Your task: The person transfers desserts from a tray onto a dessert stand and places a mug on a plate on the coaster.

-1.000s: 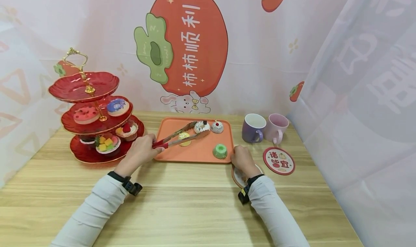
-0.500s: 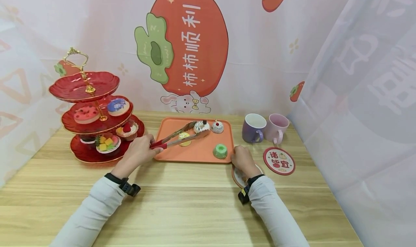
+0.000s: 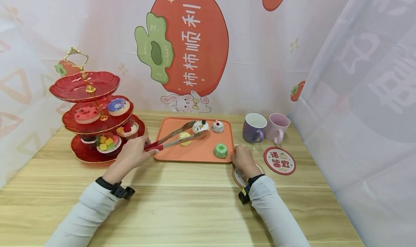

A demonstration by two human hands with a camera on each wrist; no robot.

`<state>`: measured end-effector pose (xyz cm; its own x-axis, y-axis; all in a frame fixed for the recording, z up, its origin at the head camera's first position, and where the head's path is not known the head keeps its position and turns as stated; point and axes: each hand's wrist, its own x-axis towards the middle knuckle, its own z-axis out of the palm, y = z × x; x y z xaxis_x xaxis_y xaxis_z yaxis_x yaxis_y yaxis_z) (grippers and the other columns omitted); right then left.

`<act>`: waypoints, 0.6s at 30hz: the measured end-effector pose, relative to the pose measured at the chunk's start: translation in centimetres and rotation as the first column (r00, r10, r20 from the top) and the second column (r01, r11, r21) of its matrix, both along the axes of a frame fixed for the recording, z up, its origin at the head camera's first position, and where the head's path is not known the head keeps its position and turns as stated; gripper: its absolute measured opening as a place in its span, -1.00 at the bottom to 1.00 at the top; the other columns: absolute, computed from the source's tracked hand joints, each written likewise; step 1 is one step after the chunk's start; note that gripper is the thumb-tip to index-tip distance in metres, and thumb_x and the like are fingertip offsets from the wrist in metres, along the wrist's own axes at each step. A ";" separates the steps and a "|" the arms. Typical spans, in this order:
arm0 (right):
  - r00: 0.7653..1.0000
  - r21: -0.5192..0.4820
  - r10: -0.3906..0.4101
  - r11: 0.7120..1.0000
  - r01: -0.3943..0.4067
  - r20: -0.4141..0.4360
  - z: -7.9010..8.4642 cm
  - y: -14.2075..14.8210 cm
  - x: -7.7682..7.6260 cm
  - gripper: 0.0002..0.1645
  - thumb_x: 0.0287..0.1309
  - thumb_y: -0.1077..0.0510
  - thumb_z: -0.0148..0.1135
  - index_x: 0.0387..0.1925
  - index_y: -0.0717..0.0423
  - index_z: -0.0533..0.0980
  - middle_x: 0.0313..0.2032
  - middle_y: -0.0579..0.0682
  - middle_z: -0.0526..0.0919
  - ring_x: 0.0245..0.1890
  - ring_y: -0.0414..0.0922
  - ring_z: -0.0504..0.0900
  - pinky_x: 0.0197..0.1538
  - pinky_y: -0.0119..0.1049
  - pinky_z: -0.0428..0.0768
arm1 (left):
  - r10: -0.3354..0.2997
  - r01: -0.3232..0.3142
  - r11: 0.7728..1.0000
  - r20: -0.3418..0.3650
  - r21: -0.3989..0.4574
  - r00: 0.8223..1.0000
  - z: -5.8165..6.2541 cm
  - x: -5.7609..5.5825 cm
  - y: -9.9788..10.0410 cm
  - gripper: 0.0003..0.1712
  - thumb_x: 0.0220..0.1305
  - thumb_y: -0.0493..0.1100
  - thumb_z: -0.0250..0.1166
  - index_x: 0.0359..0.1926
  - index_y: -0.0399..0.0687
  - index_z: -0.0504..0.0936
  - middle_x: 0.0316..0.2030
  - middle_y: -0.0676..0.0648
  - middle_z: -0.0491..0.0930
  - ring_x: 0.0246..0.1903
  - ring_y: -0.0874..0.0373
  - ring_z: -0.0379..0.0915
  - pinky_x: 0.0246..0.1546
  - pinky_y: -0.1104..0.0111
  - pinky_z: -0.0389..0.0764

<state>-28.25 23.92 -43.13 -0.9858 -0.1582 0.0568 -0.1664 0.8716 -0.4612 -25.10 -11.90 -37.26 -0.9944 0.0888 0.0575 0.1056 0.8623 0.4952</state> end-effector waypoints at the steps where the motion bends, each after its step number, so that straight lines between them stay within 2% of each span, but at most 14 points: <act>1: 1.000 0.001 -0.001 1.000 0.001 0.002 0.0 0.0 0.0 -0.85 0.15 0.32 0.09 -0.51 0.26 0.48 -0.72 -0.02 0.38 -0.77 -0.17 0.32 -0.64 -0.32 0.26 | 0.000 0.000 1.000 -0.002 -0.002 1.000 0.1 0.1 -0.1 -0.67 0.04 -0.07 0.42 -0.36 -0.20 0.50 -0.55 -0.09 0.43 -0.58 0.03 0.32 -0.58 0.29 0.33; 11: 1.000 -0.008 -0.007 1.000 0.007 0.009 0.1 0.2 0.0 -0.87 0.15 0.33 0.09 -0.50 0.27 0.49 -0.70 -0.02 0.40 -0.75 -0.16 0.34 -0.62 -0.32 0.28 | -0.030 0.029 0.999 -0.073 -0.015 0.997 0.9 1.2 -1.0 -0.67 0.00 -0.10 0.44 -0.37 -0.21 0.51 -0.58 -0.08 0.46 -0.60 0.04 0.31 -0.61 0.28 0.33; 18: 1.000 -0.005 -0.002 1.000 0.002 0.015 0.1 0.2 -0.1 -0.87 0.15 0.32 0.10 -0.48 0.27 0.50 -0.68 -0.02 0.43 -0.73 -0.16 0.37 -0.61 -0.31 0.31 | -0.017 0.015 1.000 -0.074 -0.027 0.997 1.4 1.9 -1.4 -0.67 0.00 -0.07 0.44 -0.42 -0.17 0.49 -0.61 -0.06 0.43 -0.61 0.04 0.30 -0.59 0.28 0.28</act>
<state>-28.32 24.09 -43.02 -0.9869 -0.1556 0.0427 -0.1574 0.8698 -0.4676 -23.17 -13.30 -35.89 -0.9860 0.1070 0.1281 0.1548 0.8728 0.4629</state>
